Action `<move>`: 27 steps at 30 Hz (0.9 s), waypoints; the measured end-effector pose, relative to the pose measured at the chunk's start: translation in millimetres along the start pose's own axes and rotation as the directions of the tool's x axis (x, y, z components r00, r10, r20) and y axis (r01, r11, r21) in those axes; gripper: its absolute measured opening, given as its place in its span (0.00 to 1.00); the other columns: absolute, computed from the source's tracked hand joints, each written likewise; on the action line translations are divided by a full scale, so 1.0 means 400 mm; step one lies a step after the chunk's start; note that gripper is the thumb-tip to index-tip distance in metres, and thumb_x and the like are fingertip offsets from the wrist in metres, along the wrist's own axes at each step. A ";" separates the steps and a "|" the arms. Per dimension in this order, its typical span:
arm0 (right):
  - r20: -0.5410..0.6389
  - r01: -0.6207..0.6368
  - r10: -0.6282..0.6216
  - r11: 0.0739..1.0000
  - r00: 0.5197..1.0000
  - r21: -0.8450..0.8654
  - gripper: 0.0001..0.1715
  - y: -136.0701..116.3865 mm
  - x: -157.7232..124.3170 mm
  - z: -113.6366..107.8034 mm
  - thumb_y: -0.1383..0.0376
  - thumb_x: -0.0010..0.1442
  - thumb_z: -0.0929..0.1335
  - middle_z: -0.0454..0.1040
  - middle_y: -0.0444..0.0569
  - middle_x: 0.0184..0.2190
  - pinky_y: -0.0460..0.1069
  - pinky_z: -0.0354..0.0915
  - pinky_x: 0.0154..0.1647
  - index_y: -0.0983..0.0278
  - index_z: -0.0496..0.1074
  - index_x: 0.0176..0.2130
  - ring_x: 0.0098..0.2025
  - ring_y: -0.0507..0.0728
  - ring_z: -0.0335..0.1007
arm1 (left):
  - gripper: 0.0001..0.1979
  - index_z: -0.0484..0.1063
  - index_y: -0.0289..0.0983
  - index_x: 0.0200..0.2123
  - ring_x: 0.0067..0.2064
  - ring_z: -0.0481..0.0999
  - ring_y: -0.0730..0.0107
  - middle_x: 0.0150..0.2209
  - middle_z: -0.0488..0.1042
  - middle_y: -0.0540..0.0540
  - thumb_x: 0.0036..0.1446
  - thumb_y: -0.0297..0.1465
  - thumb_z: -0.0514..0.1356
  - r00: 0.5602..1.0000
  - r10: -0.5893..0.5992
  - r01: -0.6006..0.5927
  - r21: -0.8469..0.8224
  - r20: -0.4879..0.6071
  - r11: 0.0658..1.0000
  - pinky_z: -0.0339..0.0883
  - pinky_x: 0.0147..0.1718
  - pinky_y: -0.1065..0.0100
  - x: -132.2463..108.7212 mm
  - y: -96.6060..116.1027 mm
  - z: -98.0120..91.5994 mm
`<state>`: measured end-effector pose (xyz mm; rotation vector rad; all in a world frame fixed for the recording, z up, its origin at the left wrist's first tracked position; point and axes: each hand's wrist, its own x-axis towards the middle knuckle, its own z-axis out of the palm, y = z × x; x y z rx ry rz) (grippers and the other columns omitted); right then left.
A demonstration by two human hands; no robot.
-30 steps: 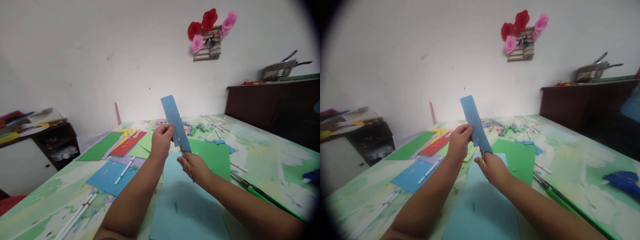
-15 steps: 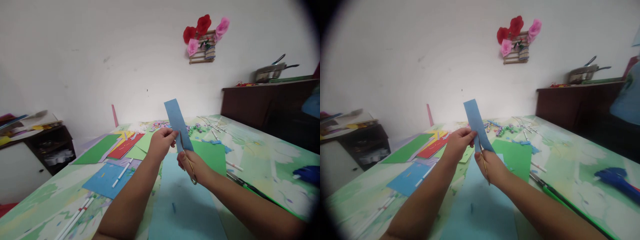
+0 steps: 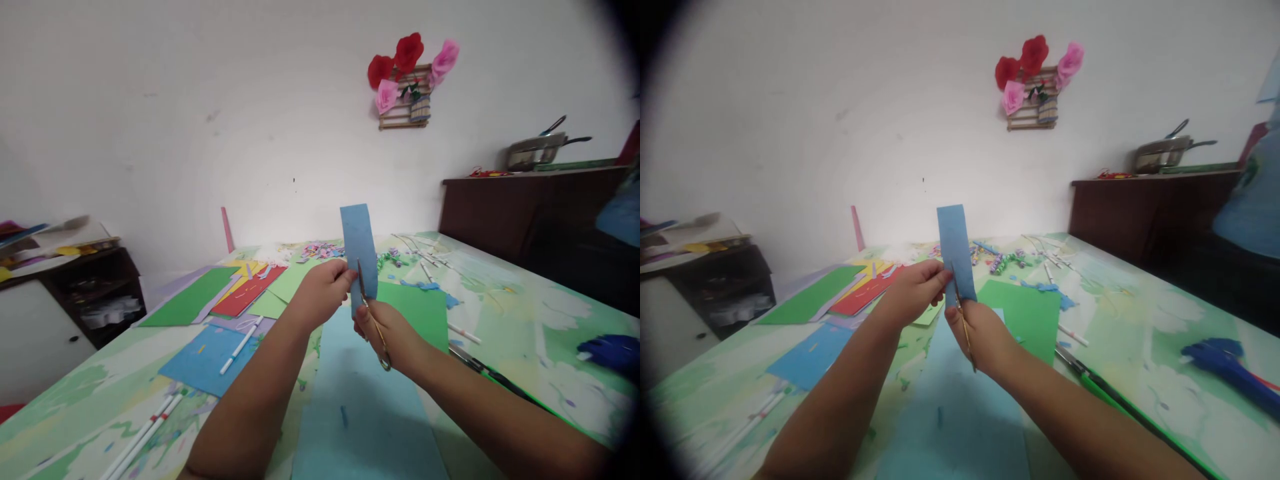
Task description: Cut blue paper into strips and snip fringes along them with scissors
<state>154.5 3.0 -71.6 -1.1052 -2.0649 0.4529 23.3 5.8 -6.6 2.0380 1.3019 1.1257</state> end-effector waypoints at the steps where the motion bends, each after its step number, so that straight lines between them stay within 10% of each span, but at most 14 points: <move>1: -0.004 0.018 -0.018 1.000 1.000 0.008 0.31 0.000 0.000 0.001 0.48 0.59 0.47 0.67 0.48 0.21 0.47 0.58 0.23 0.65 0.64 0.28 0.25 0.54 0.64 | 0.12 0.60 0.36 0.19 0.19 0.64 0.78 0.15 0.63 0.54 0.51 0.35 0.51 1.000 -0.008 0.008 -0.027 -0.001 1.000 0.58 0.21 0.75 -0.001 0.002 0.002; 27: -0.073 0.082 -0.074 0.991 0.995 0.110 0.24 0.026 0.003 0.018 0.52 0.58 0.54 0.64 0.45 0.17 0.46 0.57 0.20 0.66 0.66 0.38 0.20 0.53 0.60 | 0.11 0.64 0.35 0.22 0.17 0.64 0.79 0.16 0.64 0.53 0.51 0.36 0.53 0.998 -0.030 0.016 -0.239 -0.053 0.971 0.59 0.18 0.76 -0.001 -0.008 0.031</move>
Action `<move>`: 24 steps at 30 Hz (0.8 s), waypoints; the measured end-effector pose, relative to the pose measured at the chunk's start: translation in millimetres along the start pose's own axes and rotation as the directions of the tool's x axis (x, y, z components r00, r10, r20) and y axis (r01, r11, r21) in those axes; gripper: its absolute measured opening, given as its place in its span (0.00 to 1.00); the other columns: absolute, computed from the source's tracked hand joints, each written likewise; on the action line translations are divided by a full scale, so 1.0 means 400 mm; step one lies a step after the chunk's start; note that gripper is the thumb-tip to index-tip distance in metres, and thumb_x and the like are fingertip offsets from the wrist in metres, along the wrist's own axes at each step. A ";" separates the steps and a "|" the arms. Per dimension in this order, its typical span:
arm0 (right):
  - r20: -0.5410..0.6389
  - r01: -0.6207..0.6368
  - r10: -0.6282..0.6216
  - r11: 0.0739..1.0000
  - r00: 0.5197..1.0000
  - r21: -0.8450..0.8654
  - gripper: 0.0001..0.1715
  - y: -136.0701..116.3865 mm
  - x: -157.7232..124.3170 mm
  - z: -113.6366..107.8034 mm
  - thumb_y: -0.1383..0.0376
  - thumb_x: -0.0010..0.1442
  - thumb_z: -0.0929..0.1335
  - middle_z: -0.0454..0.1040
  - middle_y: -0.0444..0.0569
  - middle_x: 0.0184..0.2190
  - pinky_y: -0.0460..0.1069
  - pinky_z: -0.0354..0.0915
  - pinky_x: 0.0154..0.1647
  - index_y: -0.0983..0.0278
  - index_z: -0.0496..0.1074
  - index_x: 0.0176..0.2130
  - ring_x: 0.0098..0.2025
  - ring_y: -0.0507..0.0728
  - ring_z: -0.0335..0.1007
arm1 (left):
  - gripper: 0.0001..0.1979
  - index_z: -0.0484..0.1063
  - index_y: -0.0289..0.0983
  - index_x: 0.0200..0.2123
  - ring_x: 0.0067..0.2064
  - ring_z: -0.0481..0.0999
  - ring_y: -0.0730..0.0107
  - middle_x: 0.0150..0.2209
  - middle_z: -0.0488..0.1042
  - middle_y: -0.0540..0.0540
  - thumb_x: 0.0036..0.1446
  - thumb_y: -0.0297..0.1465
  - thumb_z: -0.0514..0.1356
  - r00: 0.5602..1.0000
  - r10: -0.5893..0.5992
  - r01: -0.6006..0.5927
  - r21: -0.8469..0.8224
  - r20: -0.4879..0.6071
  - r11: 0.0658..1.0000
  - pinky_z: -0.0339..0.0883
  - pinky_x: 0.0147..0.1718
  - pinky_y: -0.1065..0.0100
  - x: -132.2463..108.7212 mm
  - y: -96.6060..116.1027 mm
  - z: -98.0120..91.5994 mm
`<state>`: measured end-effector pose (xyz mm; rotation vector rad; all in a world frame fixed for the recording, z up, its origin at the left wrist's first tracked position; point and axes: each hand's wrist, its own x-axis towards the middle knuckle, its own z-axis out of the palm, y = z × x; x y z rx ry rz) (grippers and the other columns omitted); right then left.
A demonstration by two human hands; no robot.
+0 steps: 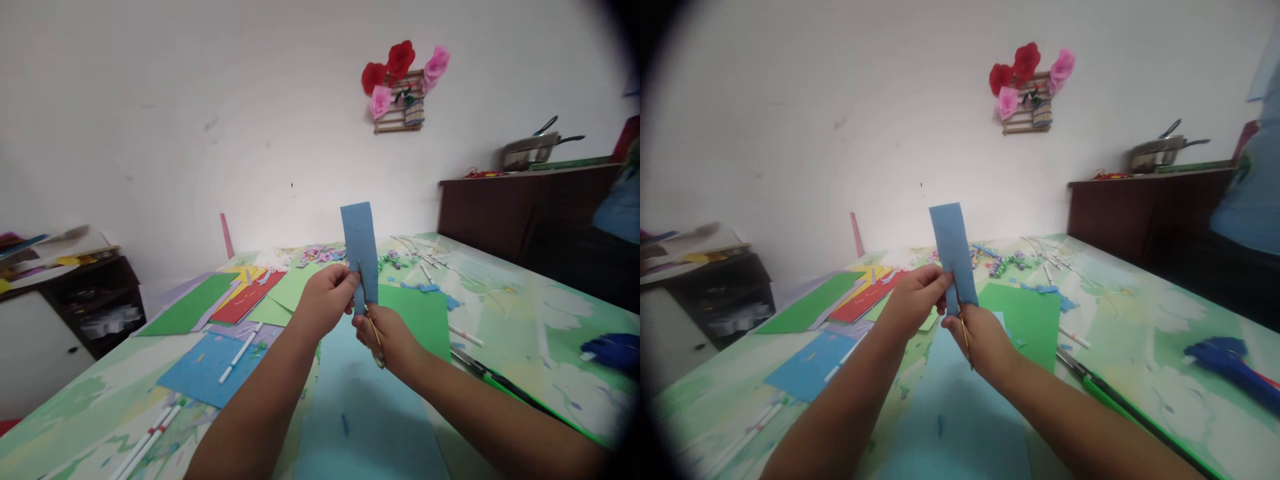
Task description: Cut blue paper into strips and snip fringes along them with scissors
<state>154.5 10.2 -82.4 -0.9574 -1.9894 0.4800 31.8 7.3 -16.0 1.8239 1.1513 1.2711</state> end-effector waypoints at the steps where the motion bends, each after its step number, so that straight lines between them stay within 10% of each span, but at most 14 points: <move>1: -0.003 0.002 -0.002 1.000 1.000 0.005 0.24 0.002 0.000 0.001 0.52 0.58 0.54 0.64 0.45 0.17 0.46 0.57 0.20 0.65 0.66 0.38 0.20 0.53 0.60 | 0.11 0.64 0.36 0.22 0.17 0.64 0.79 0.16 0.64 0.53 0.51 0.36 0.53 1.000 0.003 -0.003 0.001 0.000 1.000 0.59 0.18 0.76 0.000 -0.001 0.000; 12: -0.042 -0.049 0.051 0.997 0.998 0.054 0.25 0.001 -0.004 0.006 0.48 0.55 0.56 0.63 0.45 0.17 0.45 0.53 0.17 0.65 0.64 0.27 0.19 0.50 0.57 | 0.10 0.65 0.35 0.21 0.17 0.62 0.79 0.15 0.62 0.53 0.49 0.35 0.54 1.000 0.015 -0.014 -0.074 0.003 0.997 0.57 0.18 0.76 -0.005 0.008 -0.008; 24: 0.152 -0.112 0.054 0.905 0.987 0.410 0.14 0.000 -0.017 0.024 0.59 0.52 0.61 0.64 0.43 0.16 0.45 0.59 0.21 0.64 0.60 0.20 0.20 0.49 0.60 | 0.11 0.64 0.36 0.22 0.20 0.59 0.78 0.17 0.61 0.54 0.48 0.38 0.54 0.932 0.034 -0.073 -0.095 -0.360 0.993 0.53 0.19 0.75 0.027 -0.029 -0.032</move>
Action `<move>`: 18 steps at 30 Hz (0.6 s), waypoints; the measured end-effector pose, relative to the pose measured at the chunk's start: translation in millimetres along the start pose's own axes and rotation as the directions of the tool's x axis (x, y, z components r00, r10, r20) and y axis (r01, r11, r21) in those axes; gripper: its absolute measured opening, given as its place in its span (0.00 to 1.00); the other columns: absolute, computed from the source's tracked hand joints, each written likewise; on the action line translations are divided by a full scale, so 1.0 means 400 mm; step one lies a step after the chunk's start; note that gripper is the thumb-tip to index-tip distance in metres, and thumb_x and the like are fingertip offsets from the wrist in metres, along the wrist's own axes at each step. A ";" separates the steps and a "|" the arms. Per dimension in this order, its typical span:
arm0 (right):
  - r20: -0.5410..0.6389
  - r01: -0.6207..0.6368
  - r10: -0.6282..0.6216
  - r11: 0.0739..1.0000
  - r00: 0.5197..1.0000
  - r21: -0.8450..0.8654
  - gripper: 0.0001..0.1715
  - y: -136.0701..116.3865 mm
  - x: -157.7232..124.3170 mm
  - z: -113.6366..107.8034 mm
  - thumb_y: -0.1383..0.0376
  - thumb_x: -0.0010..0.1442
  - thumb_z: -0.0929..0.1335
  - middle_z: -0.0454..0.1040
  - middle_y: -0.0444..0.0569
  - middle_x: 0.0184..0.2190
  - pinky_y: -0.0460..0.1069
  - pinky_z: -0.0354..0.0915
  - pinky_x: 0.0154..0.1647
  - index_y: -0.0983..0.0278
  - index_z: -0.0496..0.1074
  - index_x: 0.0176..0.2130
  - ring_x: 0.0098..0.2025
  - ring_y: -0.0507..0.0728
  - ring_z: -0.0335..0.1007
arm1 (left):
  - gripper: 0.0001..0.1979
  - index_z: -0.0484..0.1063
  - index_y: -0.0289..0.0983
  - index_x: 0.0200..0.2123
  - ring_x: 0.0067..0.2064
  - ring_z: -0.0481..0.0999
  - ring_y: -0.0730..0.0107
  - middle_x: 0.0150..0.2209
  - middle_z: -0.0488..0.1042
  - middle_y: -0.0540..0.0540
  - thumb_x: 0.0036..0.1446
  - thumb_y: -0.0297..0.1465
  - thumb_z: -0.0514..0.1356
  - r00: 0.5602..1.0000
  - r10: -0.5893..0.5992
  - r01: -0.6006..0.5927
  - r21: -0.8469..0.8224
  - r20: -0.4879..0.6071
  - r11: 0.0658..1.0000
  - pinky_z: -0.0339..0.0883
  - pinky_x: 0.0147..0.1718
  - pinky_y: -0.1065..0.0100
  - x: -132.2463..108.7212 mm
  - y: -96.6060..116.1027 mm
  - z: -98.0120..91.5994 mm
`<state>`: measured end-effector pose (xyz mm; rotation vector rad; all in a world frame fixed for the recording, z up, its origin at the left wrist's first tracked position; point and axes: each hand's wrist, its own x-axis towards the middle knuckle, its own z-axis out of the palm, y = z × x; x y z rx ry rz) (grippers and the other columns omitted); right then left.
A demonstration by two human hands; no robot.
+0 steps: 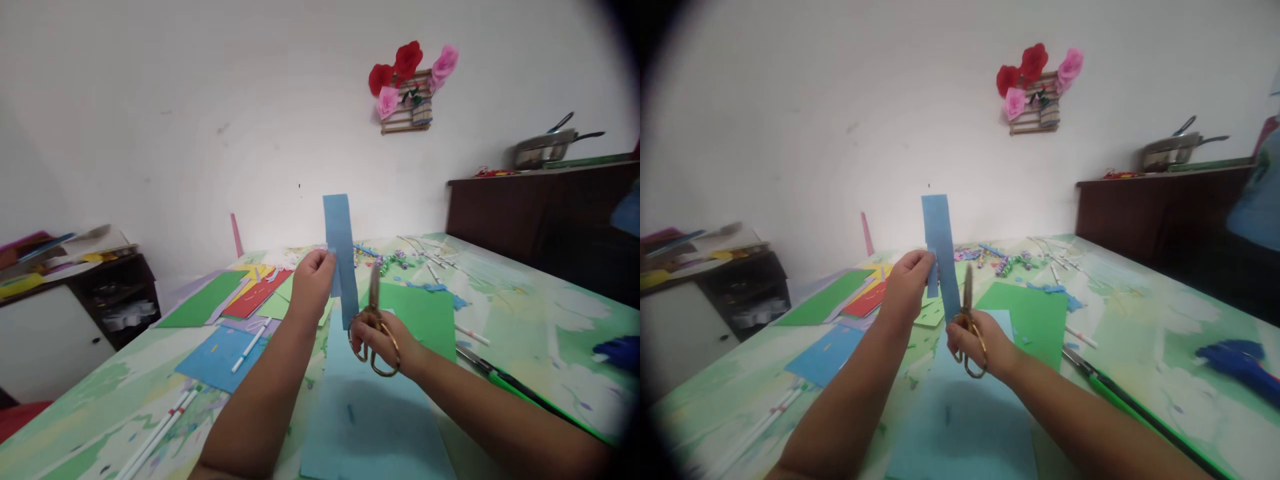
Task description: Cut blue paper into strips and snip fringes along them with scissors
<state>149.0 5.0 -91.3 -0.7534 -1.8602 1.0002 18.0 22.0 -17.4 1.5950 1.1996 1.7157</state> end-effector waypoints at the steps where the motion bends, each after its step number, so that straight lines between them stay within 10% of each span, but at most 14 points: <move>1: -0.071 0.044 -0.039 0.997 0.997 0.066 0.14 0.003 0.001 -0.001 0.59 0.51 0.62 0.63 0.42 0.16 0.46 0.59 0.21 0.63 0.59 0.20 0.20 0.50 0.60 | 0.11 0.63 0.36 0.21 0.20 0.59 0.78 0.17 0.61 0.54 0.48 0.38 0.53 1.000 -0.001 0.001 0.006 -0.019 1.000 0.53 0.19 0.75 0.004 -0.003 -0.003; 6: -0.515 0.218 -0.128 0.969 0.848 0.118 0.17 0.010 0.044 -0.050 0.57 0.48 0.66 0.58 0.39 0.16 0.46 0.56 0.20 0.62 0.54 0.21 0.18 0.48 0.56 | 0.10 0.65 0.36 0.22 0.20 0.58 0.78 0.17 0.60 0.54 0.46 0.37 0.55 0.995 -0.013 0.008 0.045 0.100 0.999 0.53 0.19 0.75 0.006 -0.017 0.005; 11: -0.569 0.231 -0.135 0.968 0.811 0.099 0.14 -0.005 0.096 -0.115 0.60 0.45 0.68 0.59 0.38 0.18 0.46 0.58 0.25 0.62 0.57 0.23 0.22 0.49 0.58 | 0.09 0.67 0.35 0.22 0.20 0.59 0.78 0.18 0.61 0.53 0.45 0.36 0.56 0.934 -0.081 0.050 0.099 0.347 0.994 0.52 0.19 0.75 -0.019 -0.022 0.040; 18: -0.481 0.290 -0.127 0.915 0.867 0.282 0.07 -0.035 0.099 -0.120 0.65 0.46 0.68 0.65 0.41 0.20 0.46 0.59 0.24 0.64 0.63 0.24 0.22 0.50 0.61 | 0.08 0.66 0.36 0.21 0.20 0.59 0.79 0.19 0.61 0.54 0.45 0.35 0.56 0.906 -0.076 0.039 0.095 0.417 0.995 0.51 0.18 0.75 -0.030 0.000 0.044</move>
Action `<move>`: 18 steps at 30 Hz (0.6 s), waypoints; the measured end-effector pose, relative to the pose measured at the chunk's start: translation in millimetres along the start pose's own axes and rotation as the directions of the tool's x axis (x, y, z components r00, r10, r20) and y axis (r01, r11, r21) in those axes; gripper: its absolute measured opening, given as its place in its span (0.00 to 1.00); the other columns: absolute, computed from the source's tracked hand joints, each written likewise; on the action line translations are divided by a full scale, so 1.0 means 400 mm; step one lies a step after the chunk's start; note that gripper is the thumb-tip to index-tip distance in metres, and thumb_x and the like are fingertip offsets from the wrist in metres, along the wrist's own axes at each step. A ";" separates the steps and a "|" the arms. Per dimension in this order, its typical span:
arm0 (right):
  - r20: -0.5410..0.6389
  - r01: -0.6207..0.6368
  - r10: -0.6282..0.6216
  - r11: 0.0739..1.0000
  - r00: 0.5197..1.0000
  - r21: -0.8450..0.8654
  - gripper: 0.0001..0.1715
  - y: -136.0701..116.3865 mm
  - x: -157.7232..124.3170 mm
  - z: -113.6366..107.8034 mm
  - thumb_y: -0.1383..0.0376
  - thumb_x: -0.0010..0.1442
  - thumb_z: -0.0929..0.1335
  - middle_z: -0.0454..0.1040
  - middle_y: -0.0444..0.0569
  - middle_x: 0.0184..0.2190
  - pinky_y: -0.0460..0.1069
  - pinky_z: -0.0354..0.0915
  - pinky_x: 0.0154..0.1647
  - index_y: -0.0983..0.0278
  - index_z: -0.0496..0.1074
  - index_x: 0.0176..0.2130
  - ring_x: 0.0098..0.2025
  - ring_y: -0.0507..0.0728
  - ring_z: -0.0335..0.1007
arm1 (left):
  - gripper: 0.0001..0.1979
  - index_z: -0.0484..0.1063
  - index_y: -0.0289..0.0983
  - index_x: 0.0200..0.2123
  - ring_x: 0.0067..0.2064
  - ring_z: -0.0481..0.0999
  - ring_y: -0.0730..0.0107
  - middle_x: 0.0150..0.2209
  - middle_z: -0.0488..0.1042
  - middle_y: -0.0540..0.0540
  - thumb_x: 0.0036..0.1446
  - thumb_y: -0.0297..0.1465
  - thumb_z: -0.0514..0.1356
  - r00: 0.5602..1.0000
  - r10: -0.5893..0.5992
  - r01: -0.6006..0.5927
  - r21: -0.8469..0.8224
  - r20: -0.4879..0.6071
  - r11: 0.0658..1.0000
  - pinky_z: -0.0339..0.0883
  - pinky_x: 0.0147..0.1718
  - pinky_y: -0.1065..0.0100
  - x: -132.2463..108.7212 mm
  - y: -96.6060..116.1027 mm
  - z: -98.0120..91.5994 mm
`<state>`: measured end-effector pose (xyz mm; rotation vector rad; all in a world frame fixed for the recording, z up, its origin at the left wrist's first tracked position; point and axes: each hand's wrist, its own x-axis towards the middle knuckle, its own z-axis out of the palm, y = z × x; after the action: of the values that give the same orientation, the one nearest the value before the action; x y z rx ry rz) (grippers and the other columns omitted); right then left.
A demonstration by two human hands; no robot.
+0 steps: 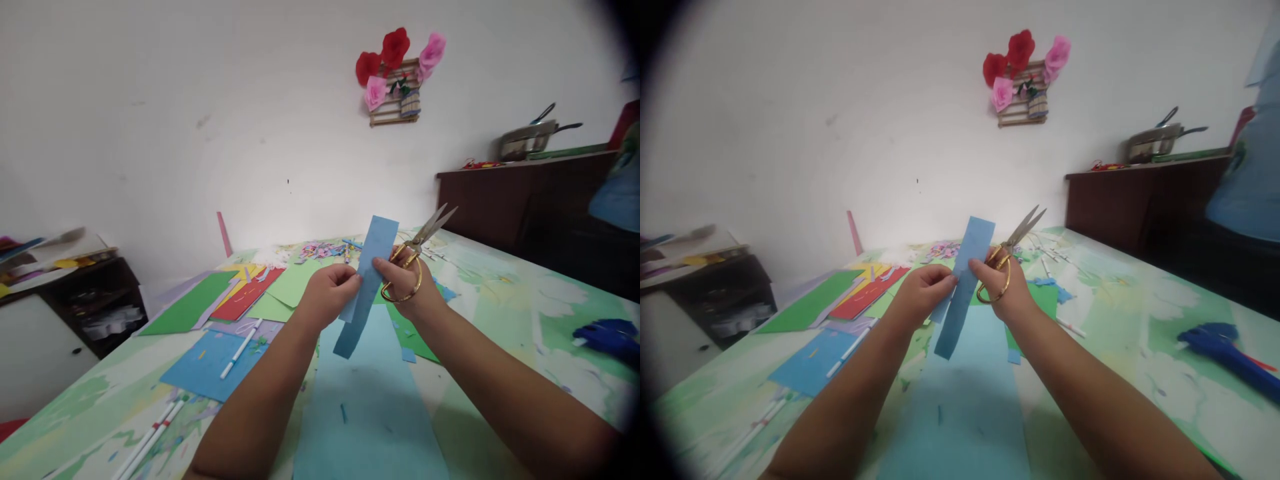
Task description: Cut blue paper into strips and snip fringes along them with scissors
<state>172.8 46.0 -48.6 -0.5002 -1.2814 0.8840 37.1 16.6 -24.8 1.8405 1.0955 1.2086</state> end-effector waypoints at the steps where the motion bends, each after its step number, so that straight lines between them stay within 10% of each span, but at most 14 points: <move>1: -0.006 -0.010 0.010 1.000 1.000 0.003 0.07 -0.003 0.001 -0.002 0.65 0.46 0.68 0.65 0.41 0.20 0.46 0.58 0.23 0.65 0.64 0.24 0.22 0.49 0.61 | 0.08 0.66 0.35 0.21 0.20 0.58 0.79 0.19 0.61 0.54 0.45 0.34 0.55 1.000 0.009 -0.009 0.016 0.002 1.000 0.51 0.18 0.76 -0.001 0.003 -0.002; 8: -0.188 -0.023 -0.015 0.980 0.982 -0.196 0.09 -0.055 0.044 -0.101 0.61 0.46 0.66 0.65 0.41 0.20 0.47 0.58 0.23 0.63 0.62 0.25 0.21 0.50 0.60 | 0.08 0.62 0.35 0.20 0.18 0.58 0.82 0.17 0.59 0.55 0.46 0.32 0.55 1.000 -0.005 0.005 -0.032 -0.014 0.999 0.51 0.16 0.77 -0.002 0.006 -0.009; 13: -0.088 -0.242 0.282 0.576 0.955 -0.781 0.15 -0.018 0.058 -0.137 0.56 0.43 0.67 0.61 0.39 0.14 0.46 0.54 0.19 0.63 0.59 0.21 0.17 0.50 0.57 | 0.07 0.61 0.35 0.23 0.21 0.68 0.77 0.20 0.69 0.51 0.49 0.32 0.53 0.995 -0.101 0.103 -0.254 0.022 0.962 0.63 0.20 0.73 0.009 0.008 0.002; 18: -0.161 -0.223 0.167 0.480 0.973 -0.848 0.16 0.019 0.045 -0.104 0.53 0.48 0.64 0.61 0.41 0.17 0.47 0.53 0.22 0.62 0.58 0.24 0.20 0.51 0.57 | 0.03 0.62 0.34 0.26 0.21 0.70 0.77 0.22 0.71 0.50 0.48 0.28 0.55 0.991 -0.135 0.119 -0.366 -0.016 0.923 0.65 0.22 0.72 0.015 0.009 -0.003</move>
<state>210.9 71.0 -53.7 -1.5035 -1.5909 0.3124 38.5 20.4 -19.1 1.4463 0.9232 1.2798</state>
